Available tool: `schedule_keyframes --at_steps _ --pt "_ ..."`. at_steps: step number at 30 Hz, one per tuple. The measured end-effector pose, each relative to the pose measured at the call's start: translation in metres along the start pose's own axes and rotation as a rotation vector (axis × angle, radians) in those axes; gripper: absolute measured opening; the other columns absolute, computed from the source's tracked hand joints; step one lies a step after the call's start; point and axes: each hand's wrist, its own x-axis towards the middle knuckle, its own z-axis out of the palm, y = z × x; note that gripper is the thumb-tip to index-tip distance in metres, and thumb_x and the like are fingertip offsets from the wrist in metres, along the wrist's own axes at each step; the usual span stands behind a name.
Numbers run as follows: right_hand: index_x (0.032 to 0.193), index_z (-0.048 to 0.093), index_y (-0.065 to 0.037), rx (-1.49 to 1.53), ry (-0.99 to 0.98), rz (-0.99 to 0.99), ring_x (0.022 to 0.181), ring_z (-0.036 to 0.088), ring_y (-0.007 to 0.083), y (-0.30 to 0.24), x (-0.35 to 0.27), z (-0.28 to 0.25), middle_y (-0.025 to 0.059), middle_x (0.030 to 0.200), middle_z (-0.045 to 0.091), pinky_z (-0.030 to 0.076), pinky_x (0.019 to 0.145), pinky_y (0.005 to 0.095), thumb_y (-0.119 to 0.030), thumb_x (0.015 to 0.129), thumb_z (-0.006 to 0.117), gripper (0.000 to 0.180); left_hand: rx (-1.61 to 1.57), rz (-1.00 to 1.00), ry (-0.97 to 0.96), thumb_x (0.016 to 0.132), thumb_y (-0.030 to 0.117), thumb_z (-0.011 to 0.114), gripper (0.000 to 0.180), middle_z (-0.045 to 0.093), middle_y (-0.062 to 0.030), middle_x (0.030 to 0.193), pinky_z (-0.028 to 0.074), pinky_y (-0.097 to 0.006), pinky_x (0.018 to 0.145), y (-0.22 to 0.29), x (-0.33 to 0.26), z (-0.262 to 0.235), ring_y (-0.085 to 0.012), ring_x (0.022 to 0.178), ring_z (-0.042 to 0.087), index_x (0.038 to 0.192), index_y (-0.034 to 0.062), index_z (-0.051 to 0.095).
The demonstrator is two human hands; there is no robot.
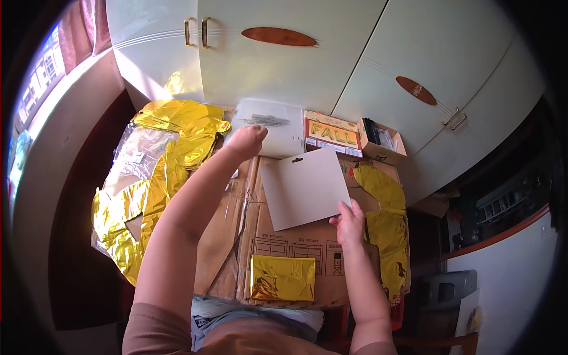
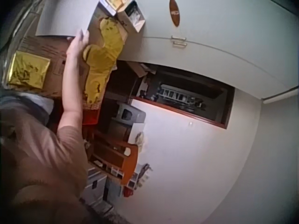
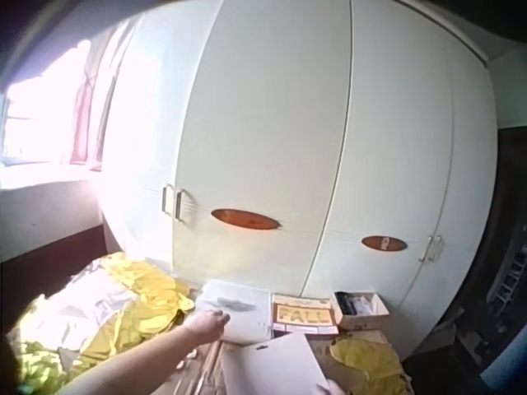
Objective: Folding a gold foil balloon and attaching it to a cardboard backing for packaging.
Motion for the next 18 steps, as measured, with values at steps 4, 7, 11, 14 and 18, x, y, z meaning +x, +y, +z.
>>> schedule_keyframes --at_steps 4,7,11,14,18 --pt "0.12 0.059 -0.003 -0.104 -0.057 -0.186 0.063 0.059 0.0063 -0.036 -0.013 -0.003 0.0037 0.096 0.069 0.044 0.044 0.0212 -0.013 0.1 0.057 0.023 0.019 -0.041 0.198 0.084 0.003 0.054 0.01 0.065 -0.0152 0.083 0.055 -0.047 0.067 0.01 0.006 -0.016 -0.0385 0.077 0.066 0.094 0.0046 0.055" --pt "0.118 0.06 -0.003 0.025 -0.187 -0.047 0.062 0.062 0.0055 -0.07 -0.023 -0.009 0.0033 0.09 0.069 0.042 0.041 0.0194 -0.011 0.096 0.06 0.023 0.062 0.083 0.35 0.088 0.007 0.057 0.006 0.062 -0.0154 0.077 0.052 -0.047 0.06 0.019 0.017 -0.041 -0.0375 0.071 0.065 0.091 0.0046 0.053" --pt "0.113 0.061 -0.002 -0.098 -0.381 0.091 0.054 0.058 0.0045 -0.088 -0.038 -0.008 0.0028 0.084 0.068 0.04 0.038 0.0175 -0.011 0.095 0.06 0.021 0.0 0.198 0.256 0.088 0.006 0.057 0.007 0.06 -0.015 0.076 0.052 -0.047 0.06 0.065 0.016 -0.068 -0.0377 0.069 0.064 0.091 0.0034 0.052" --pt "0.112 0.062 0.001 -0.12 -0.385 0.157 0.05 0.057 0.0049 -0.089 -0.053 -0.011 0.0038 0.08 0.069 0.043 0.039 0.0187 -0.01 0.094 0.062 0.021 0.067 0.317 0.131 0.081 0.007 0.059 0.017 0.062 -0.0116 0.079 0.055 -0.044 0.062 0.112 -0.007 -0.083 -0.0328 0.073 0.067 0.098 0.0045 0.053" --pt "0.111 0.064 0.001 -0.194 -0.473 0.26 0.048 0.055 0.0034 -0.096 -0.092 -0.036 0.0023 0.077 0.069 0.042 0.04 0.0173 -0.012 0.091 0.066 0.024 0.082 0.428 0.045 0.08 0.008 0.061 0.016 0.062 -0.0089 0.078 0.056 -0.041 0.056 0.143 -0.044 -0.062 -0.0296 0.068 0.068 0.093 0.0052 0.053"
